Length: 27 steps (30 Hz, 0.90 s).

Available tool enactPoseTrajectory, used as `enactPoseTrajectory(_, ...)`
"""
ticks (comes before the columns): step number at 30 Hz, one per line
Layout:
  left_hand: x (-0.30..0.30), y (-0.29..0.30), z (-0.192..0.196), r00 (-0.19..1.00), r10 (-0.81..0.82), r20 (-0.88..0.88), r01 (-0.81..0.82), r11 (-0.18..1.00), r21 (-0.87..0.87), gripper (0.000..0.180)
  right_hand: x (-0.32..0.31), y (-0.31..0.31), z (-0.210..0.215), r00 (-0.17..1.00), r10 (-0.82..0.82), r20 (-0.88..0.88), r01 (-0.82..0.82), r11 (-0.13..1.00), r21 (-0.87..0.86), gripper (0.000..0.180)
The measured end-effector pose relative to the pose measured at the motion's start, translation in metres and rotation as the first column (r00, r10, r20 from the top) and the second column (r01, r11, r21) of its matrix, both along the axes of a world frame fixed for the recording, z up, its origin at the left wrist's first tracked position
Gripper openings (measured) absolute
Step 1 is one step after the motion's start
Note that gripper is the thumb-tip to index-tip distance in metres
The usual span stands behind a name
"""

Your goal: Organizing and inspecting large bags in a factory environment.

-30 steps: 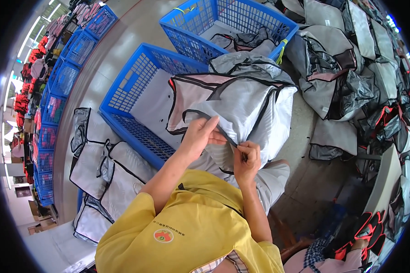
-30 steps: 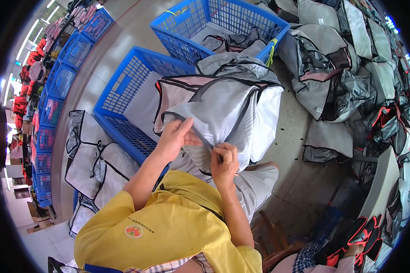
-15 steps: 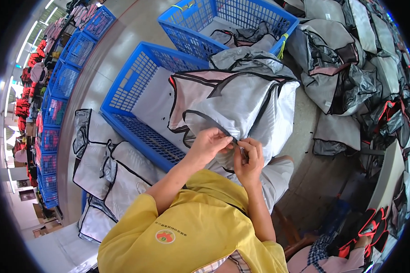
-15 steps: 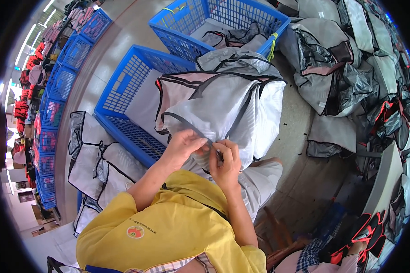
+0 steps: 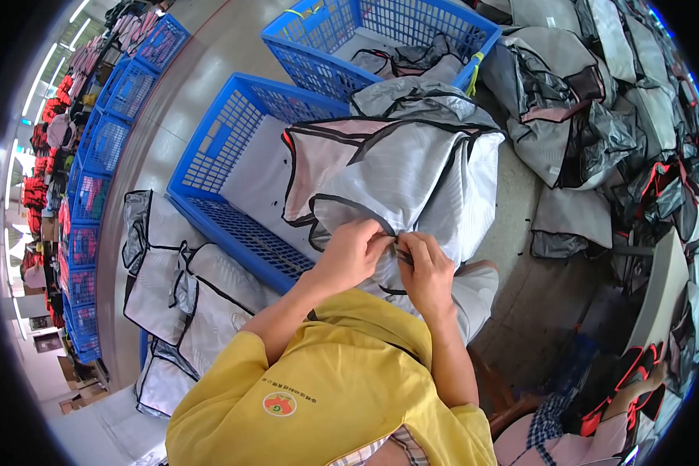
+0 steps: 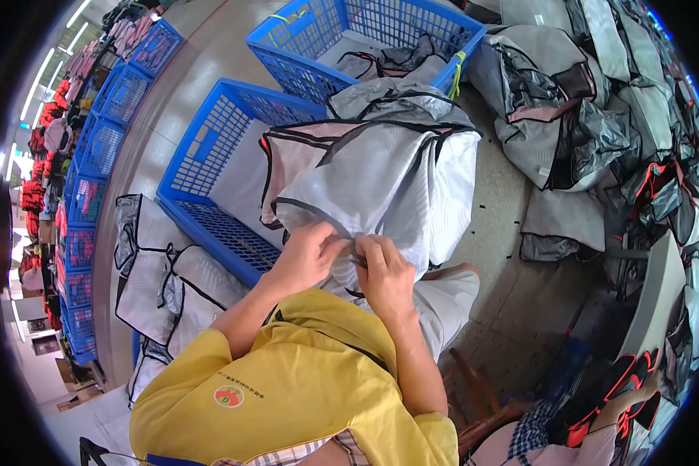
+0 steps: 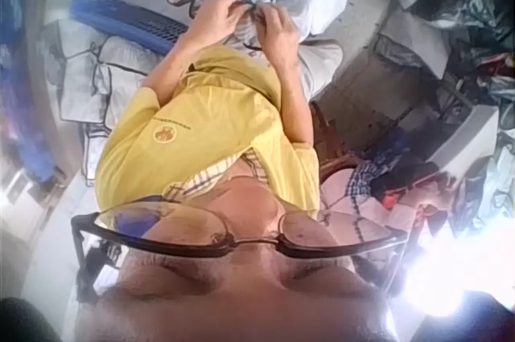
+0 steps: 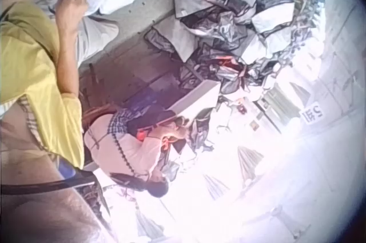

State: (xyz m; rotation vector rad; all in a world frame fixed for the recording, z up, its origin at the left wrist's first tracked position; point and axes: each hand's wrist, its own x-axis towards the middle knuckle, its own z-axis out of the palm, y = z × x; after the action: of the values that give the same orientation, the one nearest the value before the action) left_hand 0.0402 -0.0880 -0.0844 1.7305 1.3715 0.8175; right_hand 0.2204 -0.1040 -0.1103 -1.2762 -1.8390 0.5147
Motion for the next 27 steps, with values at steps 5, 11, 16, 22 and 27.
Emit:
enactPoseTrajectory(5,0.008,-0.001,0.016,0.997,0.032,0.065,-0.024,0.992,-0.12,0.013,-0.002,0.002,0.001,0.974,-0.075,-0.215,0.038,0.984,-0.174,0.02)
enactPoseTrajectory(11,0.003,0.001,0.001,0.863,0.224,0.453,0.003,0.894,-0.448,0.021,0.017,-0.001,-0.012,0.681,-0.43,-0.593,0.059,0.839,-0.541,0.016)
enactPoseTrajectory(16,-0.003,0.002,-0.009,0.835,0.237,0.497,0.028,0.883,-0.468,0.02,0.028,-0.013,0.007,0.928,-0.264,-0.262,0.113,0.87,-0.48,0.028)
enactPoseTrajectory(22,0.006,-0.001,-0.005,0.857,0.232,0.46,0.001,0.892,-0.452,0.023,0.0,-0.022,0.012,0.981,-0.19,0.042,0.194,0.97,-0.146,0.04)
enactPoseTrajectory(27,0.006,-0.002,-0.003,0.872,0.221,0.436,0.002,0.89,-0.456,0.024,-0.008,-0.018,0.014,0.98,-0.198,0.036,0.201,0.97,-0.138,0.034)
